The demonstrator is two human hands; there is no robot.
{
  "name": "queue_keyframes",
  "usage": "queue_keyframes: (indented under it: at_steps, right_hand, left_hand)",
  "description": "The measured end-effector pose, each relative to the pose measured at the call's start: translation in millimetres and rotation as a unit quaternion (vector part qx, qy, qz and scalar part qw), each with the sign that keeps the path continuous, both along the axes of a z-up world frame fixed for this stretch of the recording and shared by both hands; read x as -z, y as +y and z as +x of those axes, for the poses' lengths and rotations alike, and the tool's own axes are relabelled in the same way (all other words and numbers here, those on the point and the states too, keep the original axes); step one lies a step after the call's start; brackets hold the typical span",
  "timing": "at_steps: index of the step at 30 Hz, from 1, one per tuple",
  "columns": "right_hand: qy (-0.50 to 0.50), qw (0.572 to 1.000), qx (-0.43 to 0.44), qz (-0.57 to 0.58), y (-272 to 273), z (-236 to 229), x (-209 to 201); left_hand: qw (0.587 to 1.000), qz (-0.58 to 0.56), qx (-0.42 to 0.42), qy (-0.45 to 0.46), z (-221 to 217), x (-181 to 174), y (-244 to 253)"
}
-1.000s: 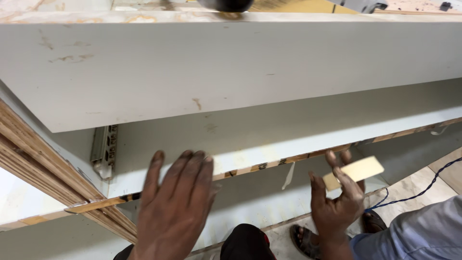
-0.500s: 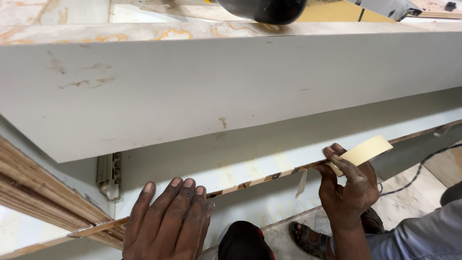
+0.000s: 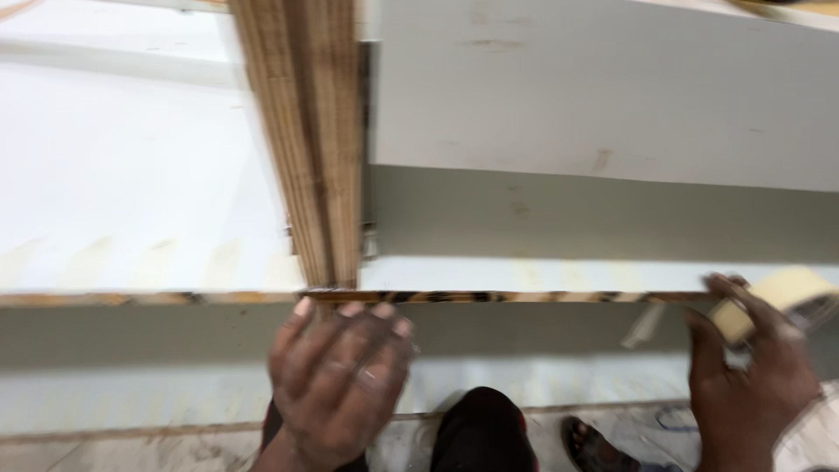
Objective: The person applies masking tape along the edges of a white wooden cabinet, smoothing it down with their fingers. They work along the bottom edge and side corners of the furniture piece.
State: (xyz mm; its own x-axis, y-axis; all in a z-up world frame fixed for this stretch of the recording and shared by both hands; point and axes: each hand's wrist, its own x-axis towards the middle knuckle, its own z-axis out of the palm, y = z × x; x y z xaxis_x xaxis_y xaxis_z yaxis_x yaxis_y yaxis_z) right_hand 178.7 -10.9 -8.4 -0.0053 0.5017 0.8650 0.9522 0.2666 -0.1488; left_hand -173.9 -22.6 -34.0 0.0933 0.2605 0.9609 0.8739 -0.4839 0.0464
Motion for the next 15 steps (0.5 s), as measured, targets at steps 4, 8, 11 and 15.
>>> queue_keyframes:
  at_steps: [4, 8, 11, 15]
  right_hand:
    - [-0.676, 0.686, 0.265, -0.051, -29, -30, 34]
    - [0.180, 0.898, -0.082, -0.393, -73, -87, 99]
    - [0.504, 0.714, -0.241, -0.421, -66, -159, 131]
    - [0.563, 0.664, -0.275, -0.408, -50, -198, 124]
  left_hand:
    - [0.997, -0.044, -0.061, 0.005, -50, 10, -17]
    - [0.991, -0.083, -0.035, 0.095, -58, 7, -11]
    - [0.991, -0.103, -0.011, 0.088, -59, -6, -17]
    - [0.992, -0.101, -0.004, 0.078, -51, -15, -8]
